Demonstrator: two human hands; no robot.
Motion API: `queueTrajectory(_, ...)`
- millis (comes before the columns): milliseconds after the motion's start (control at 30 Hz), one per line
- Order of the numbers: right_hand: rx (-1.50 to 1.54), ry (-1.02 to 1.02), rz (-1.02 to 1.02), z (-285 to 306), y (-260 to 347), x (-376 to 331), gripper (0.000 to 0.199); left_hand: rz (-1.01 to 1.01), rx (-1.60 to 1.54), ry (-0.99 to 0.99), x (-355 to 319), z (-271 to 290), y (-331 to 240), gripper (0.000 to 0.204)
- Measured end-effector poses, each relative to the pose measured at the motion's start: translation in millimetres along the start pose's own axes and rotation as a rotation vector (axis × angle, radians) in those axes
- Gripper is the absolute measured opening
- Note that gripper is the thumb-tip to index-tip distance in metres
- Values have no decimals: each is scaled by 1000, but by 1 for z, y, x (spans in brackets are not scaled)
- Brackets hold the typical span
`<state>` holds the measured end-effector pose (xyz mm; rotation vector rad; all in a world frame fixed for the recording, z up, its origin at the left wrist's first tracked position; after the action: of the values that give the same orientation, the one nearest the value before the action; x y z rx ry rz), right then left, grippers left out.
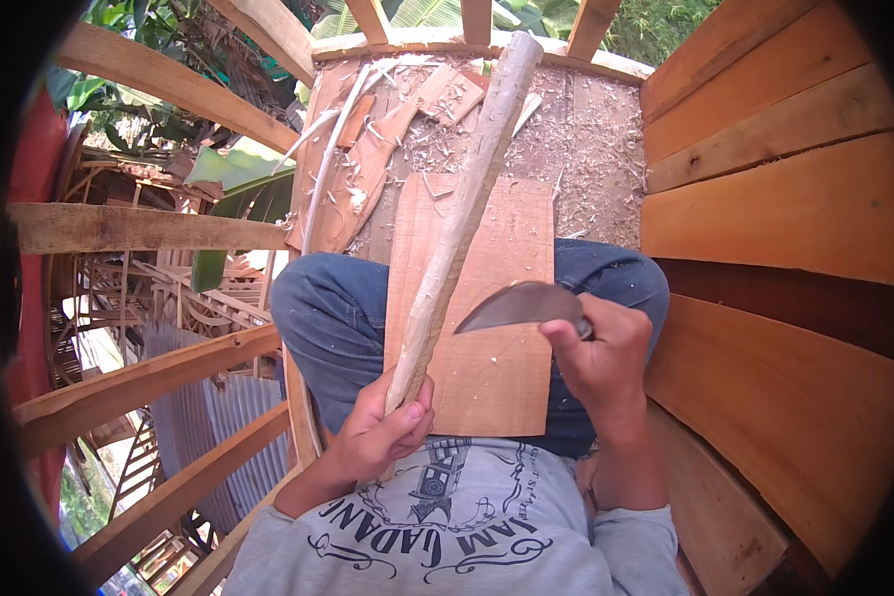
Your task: The person sits cross-legged on a wooden platform and uses a curved blade to shave and shape a long, thin piece of wood. They hold the wood against a flat board on their lap and repeatedly scrape the blade along its length to remove bark and smooth the surface.
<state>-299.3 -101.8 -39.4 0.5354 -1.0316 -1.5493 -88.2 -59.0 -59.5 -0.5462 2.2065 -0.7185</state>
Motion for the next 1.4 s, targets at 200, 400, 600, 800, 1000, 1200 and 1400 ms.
queueTrajectory(200,-287,134,350,-35,51,-14,71,-81,381,-60,-3,-9,-4,14)
queueTrajectory(400,-289,-35,490,-17,61,10,77,-98,429,-55,-7,-20,-16,12)
queueTrajectory(600,-288,-68,513,-22,56,14,80,-175,484,-60,-8,-18,-22,13)
queueTrajectory(800,-298,-89,487,-22,51,13,80,-167,445,-67,-7,-17,-19,13)
queueTrajectory(1000,78,-324,-139,26,-39,48,77,-117,442,63,-19,-20,2,11)
queueTrajectory(1200,-72,-156,-84,24,-24,38,77,-214,249,-152,-20,24,-20,26)
queueTrajectory(1400,-285,102,284,-55,57,-8,73,-260,565,-171,-12,11,-28,24)
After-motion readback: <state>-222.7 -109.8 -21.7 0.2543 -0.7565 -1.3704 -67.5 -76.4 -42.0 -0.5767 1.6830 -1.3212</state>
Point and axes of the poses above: each hand's wrist, its own x-axis towards the middle knuckle, its own z-axis out of the back of the hand, y = z × x, the point moved 9 cm from there along x, towards the middle knuckle
